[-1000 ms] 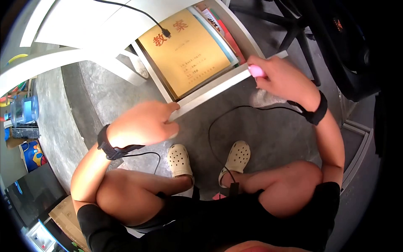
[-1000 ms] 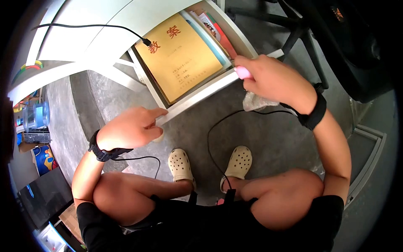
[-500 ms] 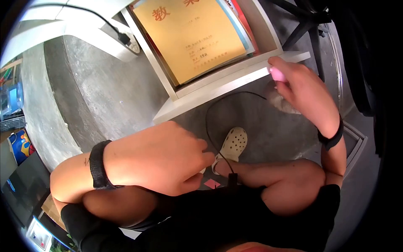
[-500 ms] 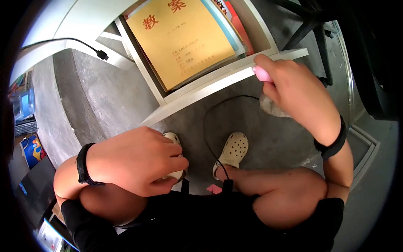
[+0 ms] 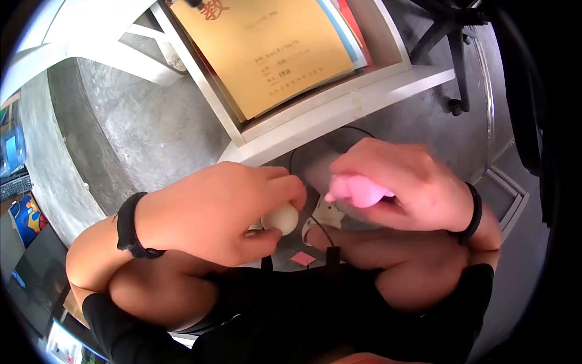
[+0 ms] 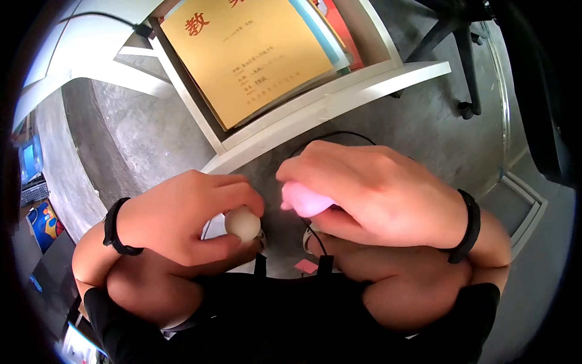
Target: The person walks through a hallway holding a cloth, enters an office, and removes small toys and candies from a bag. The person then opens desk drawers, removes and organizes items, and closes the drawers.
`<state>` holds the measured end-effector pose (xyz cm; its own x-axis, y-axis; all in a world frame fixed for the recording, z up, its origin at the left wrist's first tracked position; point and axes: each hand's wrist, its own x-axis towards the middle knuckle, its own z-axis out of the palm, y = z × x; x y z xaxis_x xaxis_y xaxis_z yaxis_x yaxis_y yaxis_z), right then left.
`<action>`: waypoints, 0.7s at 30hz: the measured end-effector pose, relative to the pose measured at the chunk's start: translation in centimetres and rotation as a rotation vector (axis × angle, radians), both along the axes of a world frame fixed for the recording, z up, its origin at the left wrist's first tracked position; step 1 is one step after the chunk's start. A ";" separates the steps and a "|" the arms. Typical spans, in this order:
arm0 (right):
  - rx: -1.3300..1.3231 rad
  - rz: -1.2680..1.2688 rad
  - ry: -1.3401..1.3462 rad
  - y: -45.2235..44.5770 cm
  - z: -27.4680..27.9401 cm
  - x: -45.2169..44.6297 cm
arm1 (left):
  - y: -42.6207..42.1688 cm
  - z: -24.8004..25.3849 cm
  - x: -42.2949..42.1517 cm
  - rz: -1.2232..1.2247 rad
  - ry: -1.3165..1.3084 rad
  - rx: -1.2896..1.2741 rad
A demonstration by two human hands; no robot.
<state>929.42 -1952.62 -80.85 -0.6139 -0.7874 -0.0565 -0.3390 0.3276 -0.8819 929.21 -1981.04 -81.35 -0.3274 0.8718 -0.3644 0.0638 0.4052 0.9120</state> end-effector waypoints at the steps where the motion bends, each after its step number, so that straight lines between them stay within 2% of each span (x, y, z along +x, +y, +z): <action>1: -0.028 -0.010 -0.024 0.0 -0.3 0.2 | 0.0 -0.2 -0.1 0.027 -0.040 0.009; 7: -0.108 -0.013 -0.055 0.0 -1.4 1.2 | 0.7 -0.8 0.2 0.180 -0.251 0.127; 10: -0.108 -0.017 -0.021 0.1 -1.6 1.1 | 0.8 -1.0 0.5 0.160 -0.277 0.209; 13: -0.101 -0.033 0.041 -0.2 -1.3 1.1 | 0.5 -1.4 1.2 0.249 -0.638 0.220; 14: -0.113 -0.039 0.050 -0.4 -1.1 1.2 | 0.5 -1.7 1.7 0.329 -0.914 0.335; 17: -0.170 -0.030 0.087 -0.8 -1.0 1.3 | 0.4 -1.4 1.5 0.300 -0.844 0.185; 18: -0.204 -0.055 0.072 -1.0 -1.0 1.5 | 0.5 -1.4 1.5 0.265 -0.693 0.159; 21: -0.264 -0.120 0.045 -1.8 -1.0 1.9 | 0.7 -0.1 1.5 0.279 -0.582 0.072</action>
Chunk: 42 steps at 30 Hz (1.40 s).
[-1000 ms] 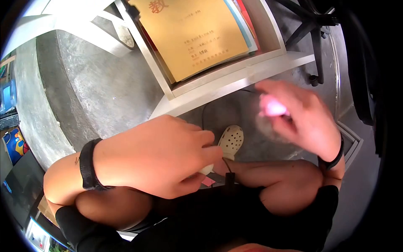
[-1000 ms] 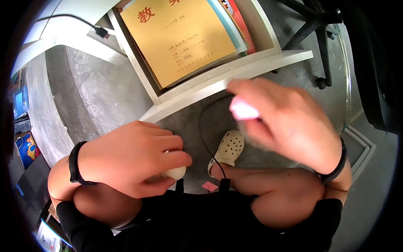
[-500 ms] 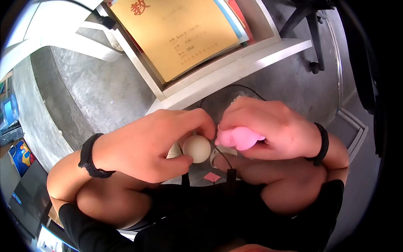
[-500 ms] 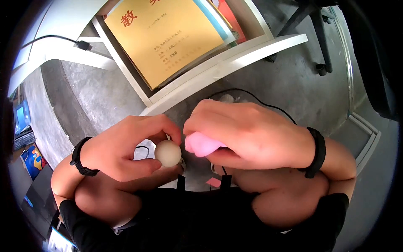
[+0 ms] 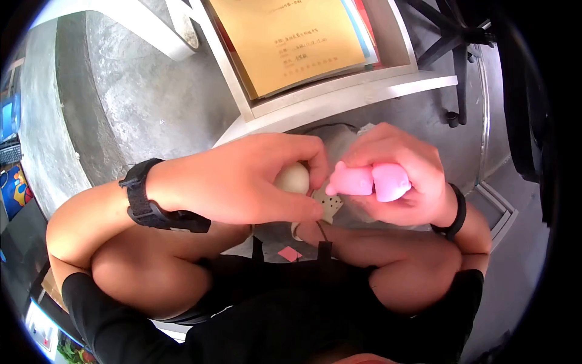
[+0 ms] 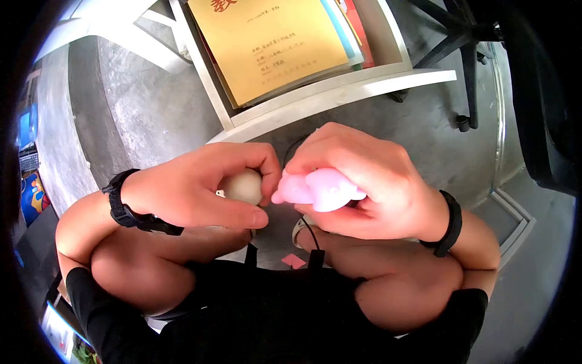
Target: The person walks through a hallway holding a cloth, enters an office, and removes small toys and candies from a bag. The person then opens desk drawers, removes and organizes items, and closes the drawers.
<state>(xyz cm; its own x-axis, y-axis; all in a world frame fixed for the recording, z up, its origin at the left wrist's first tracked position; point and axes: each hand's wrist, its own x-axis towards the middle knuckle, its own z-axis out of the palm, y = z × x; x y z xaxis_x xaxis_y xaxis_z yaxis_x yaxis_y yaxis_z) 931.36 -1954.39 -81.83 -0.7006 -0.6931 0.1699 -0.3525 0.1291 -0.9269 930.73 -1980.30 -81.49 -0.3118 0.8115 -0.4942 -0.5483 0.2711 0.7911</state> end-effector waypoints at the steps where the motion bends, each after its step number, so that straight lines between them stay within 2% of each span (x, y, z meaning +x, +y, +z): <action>1: 0.002 -0.012 -0.011 -0.2 0.1 0.2 | 0.0 -0.2 0.3 0.020 0.094 0.008; 3: 0.023 0.003 -0.009 -0.1 0.5 0.4 | 0.3 -0.6 0.9 0.061 0.279 0.026; 6: 0.055 0.065 0.021 0.1 0.8 0.2 | 0.2 0.3 0.8 -0.042 0.352 -0.106; 12: 0.043 0.025 -0.025 -1.3 0.9 1.1 | 0.2 -0.4 1.9 -0.032 0.777 -0.023; 17: 0.152 0.047 -0.028 -1.0 0.2 1.3 | 0.1 -0.5 2.0 -0.121 0.821 -0.124; 21: 0.285 0.040 -0.020 -0.6 -2.3 1.0 | -0.2 -1.7 2.5 -0.273 0.880 -0.254; 24: 0.395 0.018 0.010 0.1 -5.3 0.8 | -0.4 -1.9 2.1 -0.345 0.789 -0.398; 25: 0.452 -0.042 0.068 0.2 -6.2 0.6 | -0.5 -2.0 2.1 -0.340 0.805 -0.371; 28: 0.636 -0.012 0.173 1.2 -7.8 -1.2 | -0.6 -2.0 1.7 -0.338 0.846 -0.321; 32: 0.549 -0.039 0.452 1.1 -8.6 -2.2 | 0.0 -1.3 1.7 -0.337 0.866 -0.387; 38: 0.552 -0.078 0.433 0.8 -8.2 -1.6 | 0.3 -2.0 3.7 -0.200 1.047 -0.460; 41: 0.544 -0.115 0.478 1.1 -9.3 -1.0 | 0.8 -3.9 5.6 -0.045 1.265 -0.494; 42: 0.535 -0.129 0.466 1.1 -9.3 -0.8 | 0.8 -4.1 6.1 0.018 1.267 -0.518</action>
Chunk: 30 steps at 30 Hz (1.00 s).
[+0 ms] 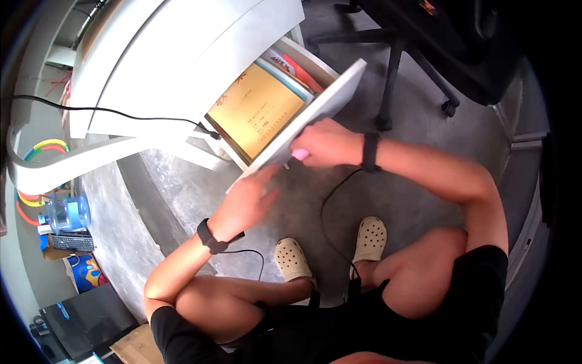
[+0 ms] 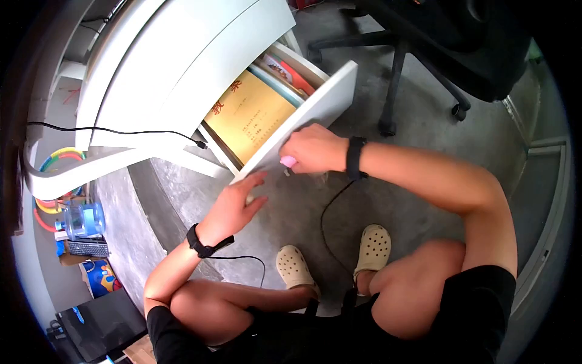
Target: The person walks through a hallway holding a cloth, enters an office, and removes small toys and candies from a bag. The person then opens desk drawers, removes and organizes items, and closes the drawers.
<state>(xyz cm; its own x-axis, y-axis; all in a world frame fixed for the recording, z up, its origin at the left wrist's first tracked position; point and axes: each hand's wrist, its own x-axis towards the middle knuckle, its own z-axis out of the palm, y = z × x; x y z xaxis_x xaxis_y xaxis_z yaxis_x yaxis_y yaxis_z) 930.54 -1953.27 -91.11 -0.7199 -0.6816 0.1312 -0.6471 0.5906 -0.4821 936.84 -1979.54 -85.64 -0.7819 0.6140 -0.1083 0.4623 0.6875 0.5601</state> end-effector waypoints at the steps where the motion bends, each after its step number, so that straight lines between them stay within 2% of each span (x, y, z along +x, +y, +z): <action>1: -0.014 0.001 0.036 -0.2 0.1 -0.3 | -0.1 -0.2 0.2 0.056 0.029 0.015; 2: 0.049 -0.001 -0.009 0.0 0.3 -0.5 | 0.3 -0.5 -0.2 0.087 0.070 0.046; 5: -0.026 -0.059 0.006 1.2 0.7 0.5 | -0.3 -1.3 -0.1 0.183 0.064 0.145; 9: -0.207 -0.062 -0.116 3.9 1.4 1.5 | 0.3 -2.4 -0.6 0.206 0.195 0.230; 10: -0.260 -0.049 -0.148 4.5 1.9 1.5 | 0.3 -2.5 -1.3 0.240 0.176 0.191; 13: -0.455 0.025 -0.281 5.2 4.3 2.6 | 0.0 -3.0 -2.8 0.255 0.148 0.286; 16: -0.649 0.064 -0.510 5.8 9.8 3.6 | -1.3 -3.9 -4.6 0.249 0.252 0.277; 18: -0.795 0.100 -0.641 7.6 15.4 4.8 | -1.8 -3.8 -5.7 0.252 0.274 0.282; 19: -0.898 0.169 -0.602 8.3 17.7 5.5 | -2.0 -3.8 -6.1 0.277 0.269 0.267; 20: -0.923 0.229 -0.486 9.1 20.1 6.1 | -2.4 -4.4 -6.6 0.288 0.248 0.337; 22: -0.967 0.251 -0.291 10.3 23.0 7.0 | -2.8 -3.8 -6.5 0.326 0.266 0.312; 24: -0.978 0.182 -0.068 11.9 23.9 8.3 | -4.6 -3.8 -6.1 0.436 0.058 0.138; 26: -0.895 0.142 0.217 14.0 25.3 9.5 | -7.4 -4.9 -4.6 0.248 0.006 0.070; 29: -0.171 0.329 1.169 19.8 31.5 9.8 | -11.0 -6.0 -0.4 0.117 -0.197 -0.173; 30: -0.061 0.423 1.283 20.3 31.9 9.3 | -13.1 -7.5 1.3 0.092 -0.207 -0.189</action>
